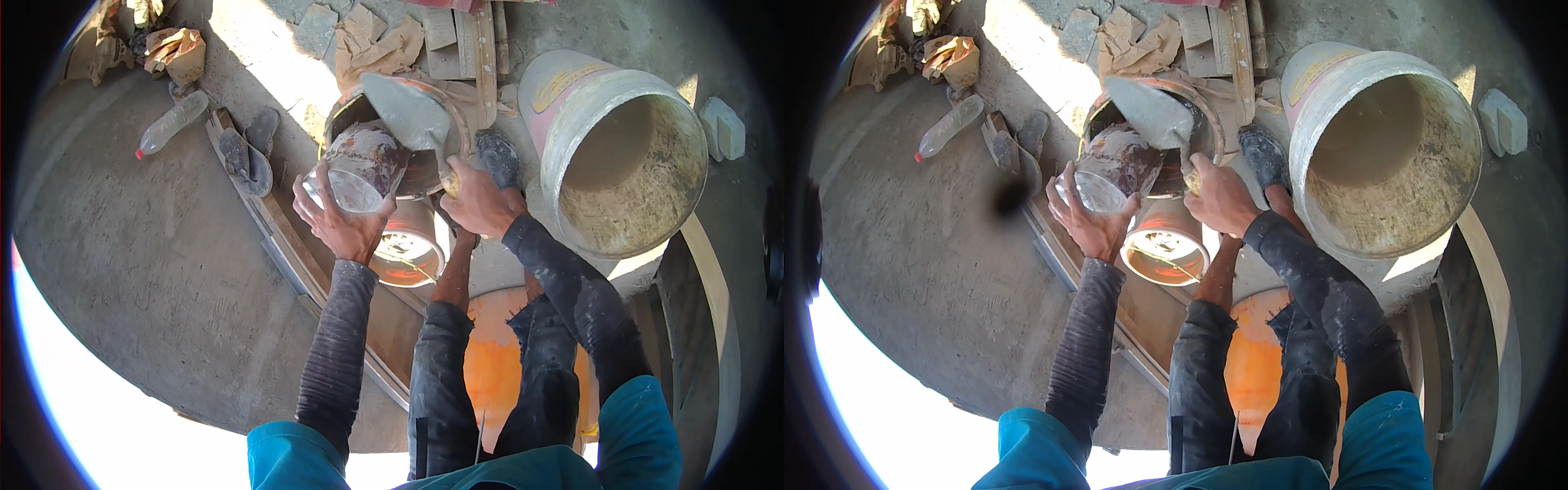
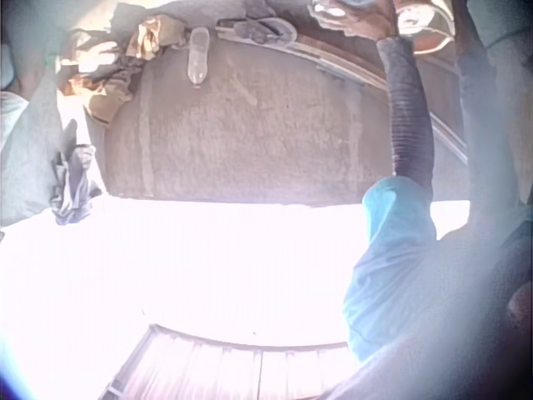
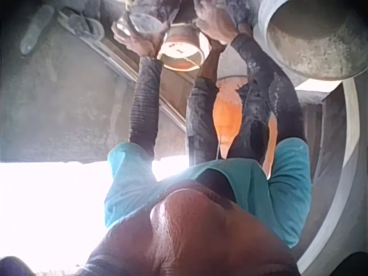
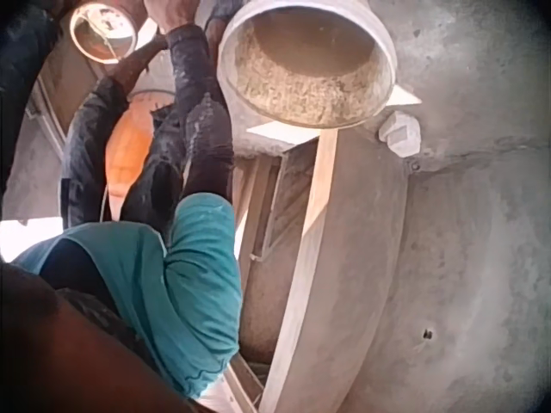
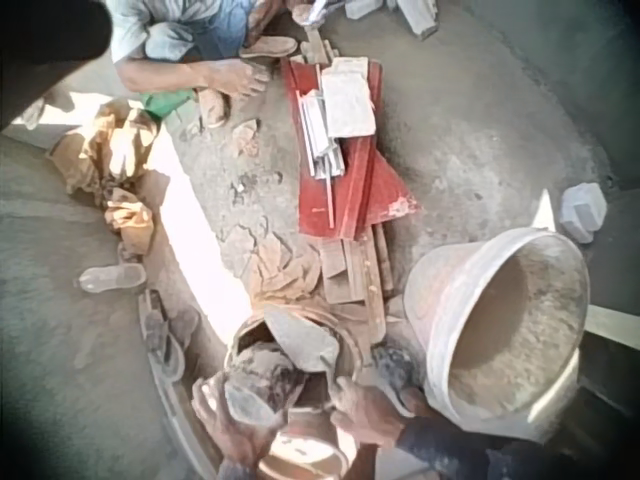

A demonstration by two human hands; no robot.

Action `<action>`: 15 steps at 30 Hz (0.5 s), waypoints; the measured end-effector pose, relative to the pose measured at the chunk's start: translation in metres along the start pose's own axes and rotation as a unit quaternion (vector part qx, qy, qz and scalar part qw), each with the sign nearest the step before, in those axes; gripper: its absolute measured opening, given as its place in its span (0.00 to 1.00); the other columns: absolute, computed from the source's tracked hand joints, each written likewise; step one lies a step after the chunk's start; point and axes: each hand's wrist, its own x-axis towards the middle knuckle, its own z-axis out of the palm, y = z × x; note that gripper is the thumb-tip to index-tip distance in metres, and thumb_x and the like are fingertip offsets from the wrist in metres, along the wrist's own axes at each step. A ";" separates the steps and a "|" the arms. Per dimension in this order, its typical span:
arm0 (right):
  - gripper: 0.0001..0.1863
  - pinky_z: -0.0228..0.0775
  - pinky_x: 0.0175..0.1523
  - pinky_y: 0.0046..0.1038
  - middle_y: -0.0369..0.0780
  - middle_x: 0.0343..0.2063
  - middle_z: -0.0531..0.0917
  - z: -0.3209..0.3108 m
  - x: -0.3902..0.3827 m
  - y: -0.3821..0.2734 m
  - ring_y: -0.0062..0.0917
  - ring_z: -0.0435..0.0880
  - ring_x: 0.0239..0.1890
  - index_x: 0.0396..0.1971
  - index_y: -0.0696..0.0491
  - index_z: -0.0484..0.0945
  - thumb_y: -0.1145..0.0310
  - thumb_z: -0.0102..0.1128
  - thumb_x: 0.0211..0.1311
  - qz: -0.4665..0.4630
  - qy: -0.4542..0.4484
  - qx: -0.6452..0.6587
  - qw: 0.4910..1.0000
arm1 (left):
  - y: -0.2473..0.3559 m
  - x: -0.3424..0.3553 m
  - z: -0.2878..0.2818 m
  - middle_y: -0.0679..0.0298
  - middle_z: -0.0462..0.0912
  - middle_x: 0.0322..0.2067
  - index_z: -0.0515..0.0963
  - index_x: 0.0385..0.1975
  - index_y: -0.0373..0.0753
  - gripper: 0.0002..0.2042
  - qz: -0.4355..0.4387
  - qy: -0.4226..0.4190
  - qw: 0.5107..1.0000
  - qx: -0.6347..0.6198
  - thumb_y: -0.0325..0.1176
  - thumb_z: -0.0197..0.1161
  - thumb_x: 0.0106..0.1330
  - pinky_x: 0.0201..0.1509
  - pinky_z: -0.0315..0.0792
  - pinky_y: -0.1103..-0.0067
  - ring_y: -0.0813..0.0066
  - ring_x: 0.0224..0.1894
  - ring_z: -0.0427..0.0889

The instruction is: The person applies mortar onto a concrete structure using a trowel, mixes cement mortar in a bucket with a trowel and hands, and then opens a plastic water bottle.

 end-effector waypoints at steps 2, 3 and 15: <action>0.22 0.71 0.39 0.47 0.58 0.28 0.79 0.003 -0.003 -0.008 0.56 0.79 0.33 0.44 0.62 0.66 0.70 0.60 0.50 0.121 0.220 0.171 0.953 | 0.000 -0.001 -0.013 0.48 0.54 0.62 0.60 0.64 0.53 0.53 0.037 -0.002 0.999 0.020 0.45 0.78 0.28 0.65 0.56 0.52 0.42 0.65 0.55; 0.22 0.71 0.39 0.47 0.58 0.28 0.79 0.006 -0.008 -0.007 0.56 0.79 0.33 0.44 0.62 0.66 0.70 0.60 0.50 0.122 0.220 0.169 0.953 | 0.000 -0.001 -0.019 0.48 0.54 0.62 0.60 0.64 0.53 0.53 0.037 -0.003 0.999 0.018 0.45 0.78 0.28 0.65 0.56 0.52 0.42 0.65 0.55; 0.28 0.71 0.45 0.43 0.57 0.35 0.79 -0.011 -0.056 -0.002 0.50 0.80 0.39 0.51 0.64 0.65 0.69 0.61 0.51 0.071 0.087 -0.018 0.994 | -0.061 -0.037 -0.068 0.43 0.52 0.63 0.56 0.67 0.49 0.54 -0.009 -0.010 1.000 -0.027 0.48 0.77 0.32 0.68 0.54 0.54 0.43 0.67 0.54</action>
